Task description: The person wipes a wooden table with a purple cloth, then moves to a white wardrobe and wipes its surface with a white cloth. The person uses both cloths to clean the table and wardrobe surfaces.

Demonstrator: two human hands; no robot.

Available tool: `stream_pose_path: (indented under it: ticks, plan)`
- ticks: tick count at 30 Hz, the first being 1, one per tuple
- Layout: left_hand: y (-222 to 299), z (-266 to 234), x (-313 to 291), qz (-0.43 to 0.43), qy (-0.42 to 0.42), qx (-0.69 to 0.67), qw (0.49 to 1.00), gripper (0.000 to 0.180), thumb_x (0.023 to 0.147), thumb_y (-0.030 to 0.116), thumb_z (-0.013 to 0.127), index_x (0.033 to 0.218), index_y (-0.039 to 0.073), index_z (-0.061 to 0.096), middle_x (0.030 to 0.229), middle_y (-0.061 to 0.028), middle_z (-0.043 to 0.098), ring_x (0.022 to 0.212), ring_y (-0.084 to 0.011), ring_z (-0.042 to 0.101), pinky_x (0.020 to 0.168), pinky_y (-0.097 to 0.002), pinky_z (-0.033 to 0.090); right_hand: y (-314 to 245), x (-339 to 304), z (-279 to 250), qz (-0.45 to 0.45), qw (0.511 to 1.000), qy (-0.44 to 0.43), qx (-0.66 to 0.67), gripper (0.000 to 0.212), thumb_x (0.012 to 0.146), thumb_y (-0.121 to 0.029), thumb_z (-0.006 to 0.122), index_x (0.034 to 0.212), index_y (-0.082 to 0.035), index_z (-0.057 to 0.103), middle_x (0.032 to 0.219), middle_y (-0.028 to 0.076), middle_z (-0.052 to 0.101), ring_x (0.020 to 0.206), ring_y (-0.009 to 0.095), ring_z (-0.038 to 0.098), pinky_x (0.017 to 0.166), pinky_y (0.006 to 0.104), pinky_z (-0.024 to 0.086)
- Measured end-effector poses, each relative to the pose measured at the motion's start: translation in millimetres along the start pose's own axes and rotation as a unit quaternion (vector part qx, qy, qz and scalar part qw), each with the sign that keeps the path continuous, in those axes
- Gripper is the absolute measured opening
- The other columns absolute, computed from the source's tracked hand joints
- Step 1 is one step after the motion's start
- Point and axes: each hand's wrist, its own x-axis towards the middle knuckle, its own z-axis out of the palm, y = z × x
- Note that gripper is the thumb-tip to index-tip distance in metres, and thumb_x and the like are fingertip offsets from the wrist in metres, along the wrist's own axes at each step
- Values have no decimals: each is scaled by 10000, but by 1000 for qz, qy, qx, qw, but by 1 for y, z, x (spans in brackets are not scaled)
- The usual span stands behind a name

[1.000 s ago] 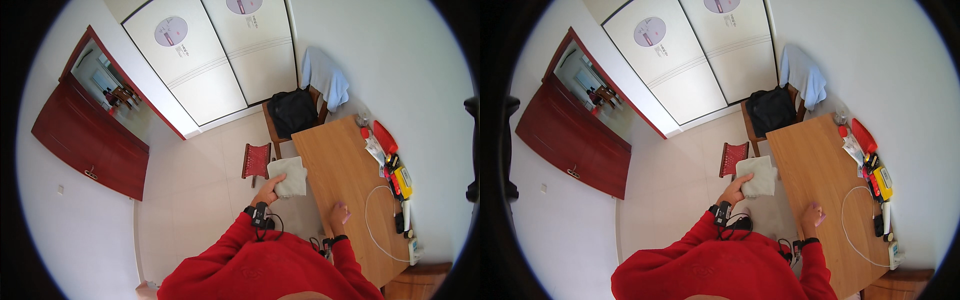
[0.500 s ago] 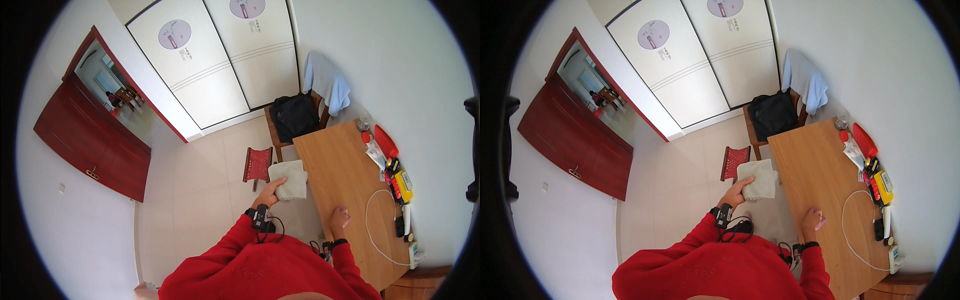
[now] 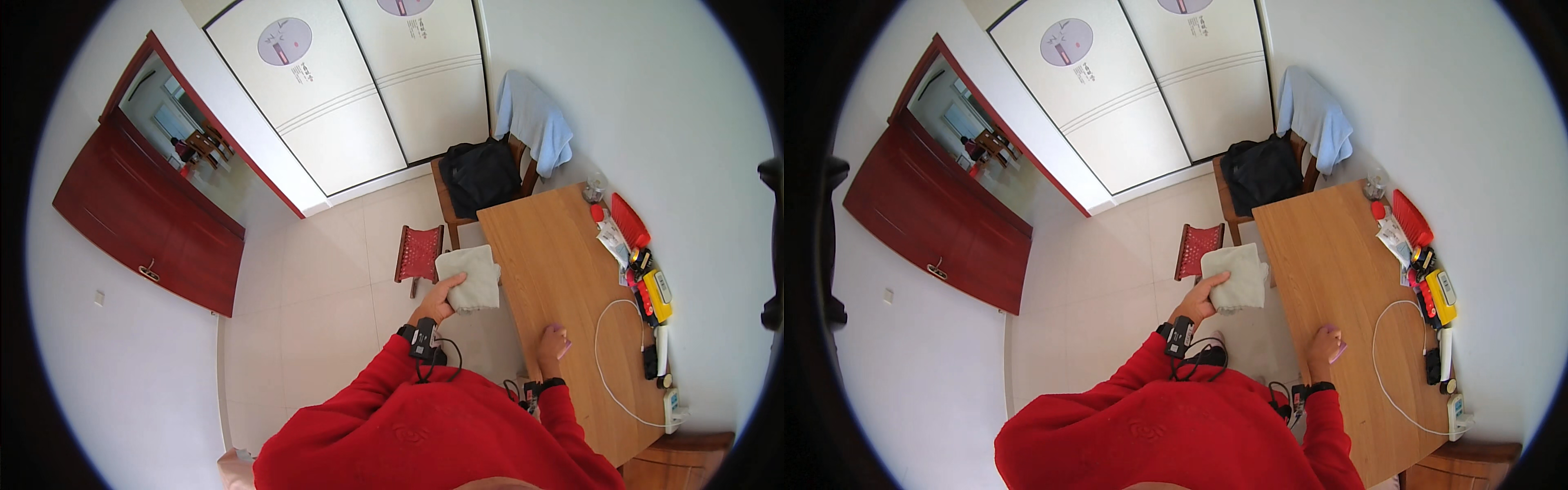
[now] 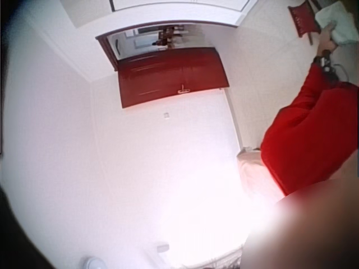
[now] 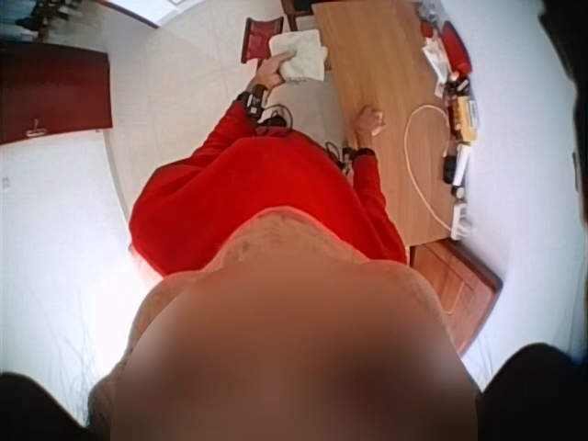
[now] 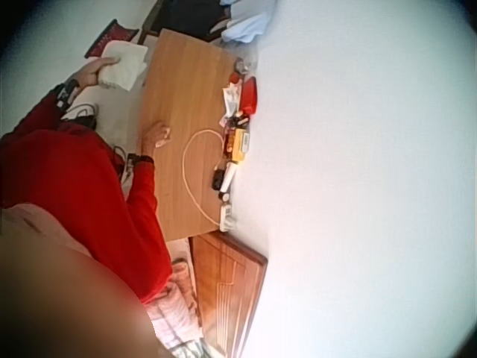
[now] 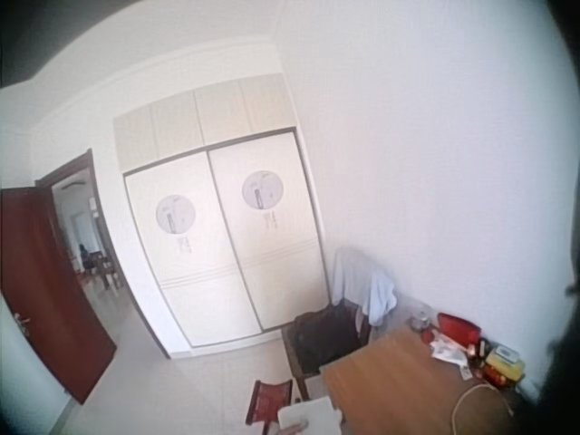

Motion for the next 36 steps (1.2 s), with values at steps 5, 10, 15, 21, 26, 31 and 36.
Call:
stream_pose_path:
  ticks: [5,10,15,21,26,31,36]
  plan:
    - [-3,2,-2,7,-7,16,1000,497,820,85,691,1266,27,481,1210,-121,586,1101,-287,582,951,-459,483,3,0,1,-12,999,2,33,247,882,-158,510,1095,-71,601,1125,253,522,976,361,607,842,391,493]
    - [-5,2,-4,-14,-7,20,1000,497,816,88,696,1263,28,486,1209,-121,587,1099,-289,583,948,-461,485,8,2,16,-34,998,37,25,258,882,-169,511,1104,-54,575,1109,232,527,992,345,599,829,401,500]
    - [-5,-2,-2,-30,-20,28,999,507,833,110,680,1287,28,470,1226,-132,577,1107,-301,580,950,-476,481,9,9,44,-42,992,96,-68,285,879,-177,501,1132,-54,553,1030,208,577,838,292,650,655,321,551]
    - [-5,-2,3,-35,31,37,998,523,844,101,663,1310,30,437,1256,-138,552,1139,-321,555,946,-505,477,2,15,53,9,996,78,-49,279,862,-162,522,1090,-15,586,1036,245,557,749,317,660,556,346,565]
    - [-4,5,0,-61,20,36,997,527,839,93,665,1311,41,438,1255,-134,552,1141,-319,554,942,-521,476,-1,11,45,3,998,62,-13,266,851,-150,533,1076,-26,601,1073,280,519,793,364,649,566,396,575]
    - [-2,12,-4,-50,33,40,997,492,843,75,653,1296,46,464,1258,-129,555,1143,-329,551,963,-515,462,-2,10,41,15,997,80,12,246,846,-145,534,1057,-47,613,1076,278,510,810,368,634,581,402,579]
    - [-2,9,-4,-50,50,43,997,497,840,64,651,1300,49,462,1264,-131,551,1152,-334,543,969,-520,456,-3,6,37,29,996,53,64,227,860,-123,508,1054,-46,596,1118,291,487,940,412,592,702,440,557]
